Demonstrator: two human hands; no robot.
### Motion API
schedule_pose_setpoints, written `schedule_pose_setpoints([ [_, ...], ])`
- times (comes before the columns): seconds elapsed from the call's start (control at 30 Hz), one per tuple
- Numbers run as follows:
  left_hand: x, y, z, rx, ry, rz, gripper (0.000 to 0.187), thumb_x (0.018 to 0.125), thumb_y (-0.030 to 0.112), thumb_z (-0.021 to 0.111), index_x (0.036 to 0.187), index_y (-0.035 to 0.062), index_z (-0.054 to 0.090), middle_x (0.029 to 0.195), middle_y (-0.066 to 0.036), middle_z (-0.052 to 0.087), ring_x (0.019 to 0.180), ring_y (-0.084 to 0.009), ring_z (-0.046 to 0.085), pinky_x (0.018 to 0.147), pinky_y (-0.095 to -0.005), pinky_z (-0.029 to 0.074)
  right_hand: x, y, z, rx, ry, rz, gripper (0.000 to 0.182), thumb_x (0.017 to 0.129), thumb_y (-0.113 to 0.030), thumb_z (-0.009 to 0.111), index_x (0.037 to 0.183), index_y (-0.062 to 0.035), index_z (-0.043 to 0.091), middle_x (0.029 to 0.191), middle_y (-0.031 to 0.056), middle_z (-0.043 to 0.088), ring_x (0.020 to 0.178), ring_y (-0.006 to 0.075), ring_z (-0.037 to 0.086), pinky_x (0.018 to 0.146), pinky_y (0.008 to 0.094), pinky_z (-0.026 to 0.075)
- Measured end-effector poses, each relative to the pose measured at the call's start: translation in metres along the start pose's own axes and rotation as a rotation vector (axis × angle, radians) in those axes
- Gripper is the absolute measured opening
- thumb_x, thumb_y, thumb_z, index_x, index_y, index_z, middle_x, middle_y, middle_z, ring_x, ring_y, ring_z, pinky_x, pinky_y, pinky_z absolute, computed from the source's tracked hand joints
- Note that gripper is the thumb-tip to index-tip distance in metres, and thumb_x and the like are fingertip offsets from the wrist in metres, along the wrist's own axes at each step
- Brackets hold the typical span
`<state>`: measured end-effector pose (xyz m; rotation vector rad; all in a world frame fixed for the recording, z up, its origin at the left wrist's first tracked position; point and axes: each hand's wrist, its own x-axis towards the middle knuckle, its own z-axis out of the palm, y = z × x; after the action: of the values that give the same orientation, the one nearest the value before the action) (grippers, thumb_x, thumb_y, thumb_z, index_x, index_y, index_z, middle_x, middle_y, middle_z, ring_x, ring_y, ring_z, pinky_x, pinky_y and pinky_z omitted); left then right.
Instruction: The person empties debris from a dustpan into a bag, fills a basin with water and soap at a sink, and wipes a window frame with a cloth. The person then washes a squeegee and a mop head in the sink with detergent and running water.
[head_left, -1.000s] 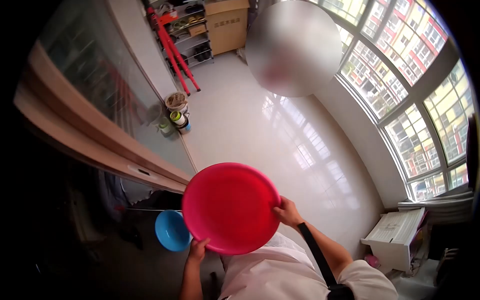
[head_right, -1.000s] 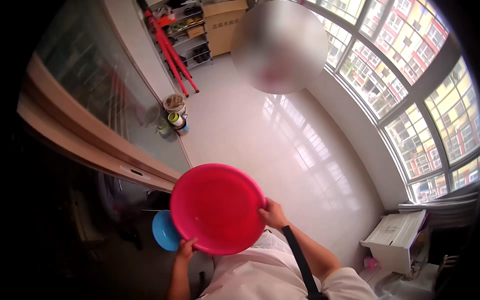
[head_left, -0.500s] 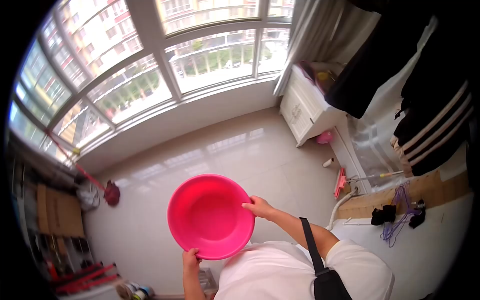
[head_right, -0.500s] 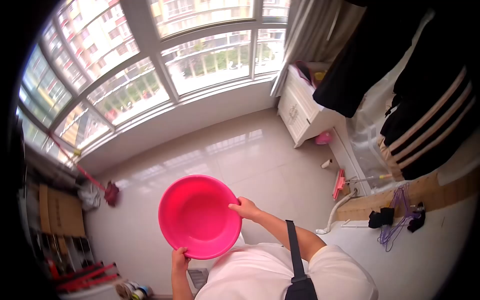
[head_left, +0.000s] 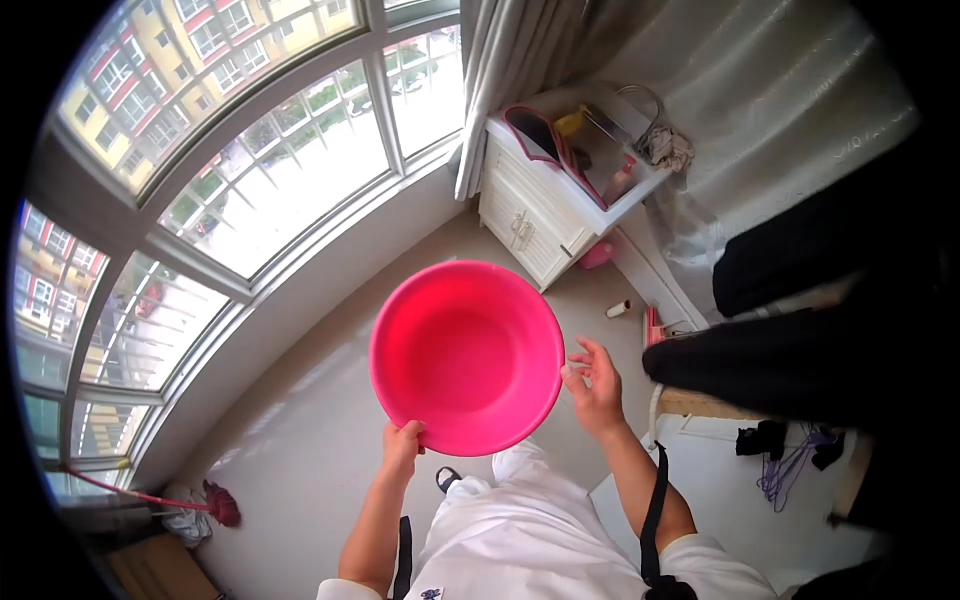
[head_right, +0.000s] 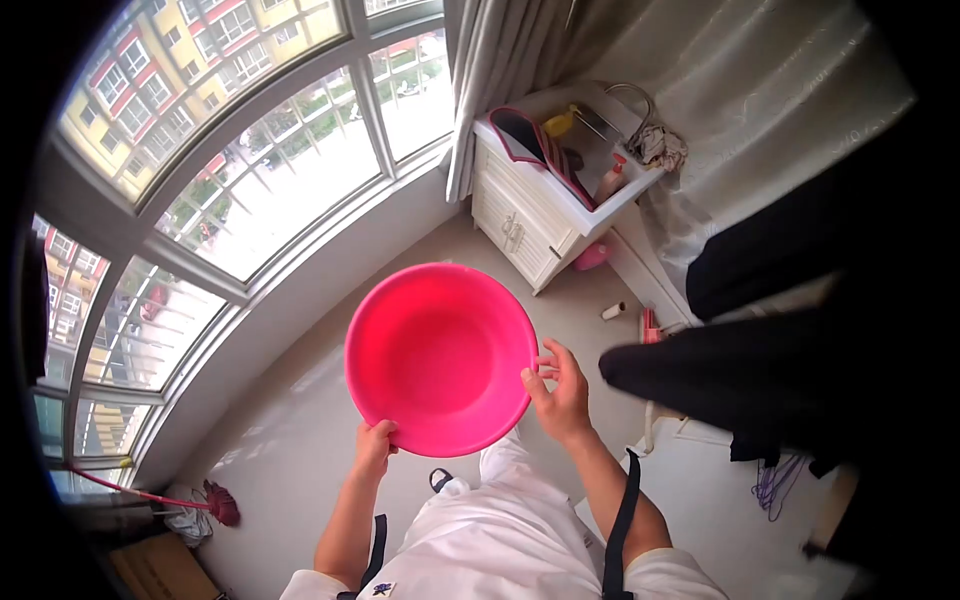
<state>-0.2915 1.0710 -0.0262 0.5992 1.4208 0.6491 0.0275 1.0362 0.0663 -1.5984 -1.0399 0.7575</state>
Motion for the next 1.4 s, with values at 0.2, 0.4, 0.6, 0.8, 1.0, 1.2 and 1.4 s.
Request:
schedule_pose_setpoints([
  [0.2,0.089,0.114,0.125,-0.039,-0.051,0.064,0.008,0.082,0.004,0.054,0.087,0.0001,0.06,0.073,-0.005,0.06,0.058,-0.0141,0.056,0.046,-0.0273,0.041,0.204,-0.028,-0.044,0.327,0.113,-0.13,0.052,0.09,-0.017,0.065,0.133,0.0033,0.044,0.116,0.0123,0.06,0.094,0.0148,0.058,0.085,0.029,0.048],
  [0.4,0.178,0.254,0.25,0.014,-0.265,0.076,0.01,0.084,0.005,0.056,0.091,-0.0009,0.06,0.075,-0.006,0.061,0.056,-0.015,0.056,0.045,-0.0286,0.041,0.343,0.038,-0.104,-0.217,0.399,0.047,0.054,0.086,-0.019,0.068,0.131,0.0037,0.048,0.12,0.02,0.058,0.105,0.0264,0.059,0.088,0.0368,0.048],
  [0.6,0.322,0.351,0.384,0.228,-0.549,0.042,0.015,0.086,0.011,0.058,0.089,-0.0036,0.061,0.072,-0.008,0.062,0.055,-0.0163,0.056,0.046,-0.0299,0.043,0.438,0.095,-0.159,-0.315,0.439,0.312,0.055,0.083,-0.029,0.069,0.127,-0.0005,0.052,0.109,0.0168,0.064,0.108,0.0309,0.058,0.092,0.045,0.044],
  [0.8,0.435,0.406,0.507,0.497,-0.608,-0.111,0.026,0.085,0.022,0.06,0.095,-0.0025,0.062,0.073,-0.008,0.062,0.057,-0.0169,0.058,0.052,-0.0306,0.049,0.519,0.163,-0.195,-0.115,0.577,0.546,0.039,0.083,-0.019,0.069,0.117,-0.0017,0.058,0.105,0.0147,0.067,0.097,0.0271,0.064,0.086,0.0387,0.047],
  [1.0,0.502,0.433,0.564,0.609,-0.589,-0.088,0.023,0.083,0.018,0.062,0.083,-0.0045,0.065,0.071,-0.009,0.063,0.056,-0.0178,0.059,0.047,-0.03,0.047,0.577,0.187,-0.201,-0.023,0.419,0.752,0.033,0.09,-0.013,0.061,0.122,-0.0026,0.057,0.107,0.01,0.067,0.097,0.0207,0.062,0.084,0.035,0.048],
  [1.2,0.552,0.429,0.591,0.612,-0.55,-0.123,0.023,0.082,0.017,0.062,0.092,-0.004,0.063,0.076,-0.007,0.063,0.061,-0.0164,0.06,0.046,-0.0285,0.046,0.666,0.225,-0.241,-0.319,0.329,0.735,0.039,0.089,-0.023,0.064,0.122,-0.0037,0.059,0.108,0.0141,0.068,0.099,0.0251,0.064,0.087,0.0359,0.048],
  [1.4,0.542,0.41,0.612,0.417,-0.324,-0.173,0.028,0.082,0.017,0.061,0.103,-0.0021,0.062,0.085,-0.006,0.064,0.068,-0.016,0.062,0.05,-0.0278,0.052,0.784,0.286,-0.274,-0.224,0.321,0.476,0.061,0.087,-0.045,0.063,0.132,-0.0056,0.052,0.122,0.0225,0.061,0.116,0.0355,0.057,0.098,0.0417,0.044],
])
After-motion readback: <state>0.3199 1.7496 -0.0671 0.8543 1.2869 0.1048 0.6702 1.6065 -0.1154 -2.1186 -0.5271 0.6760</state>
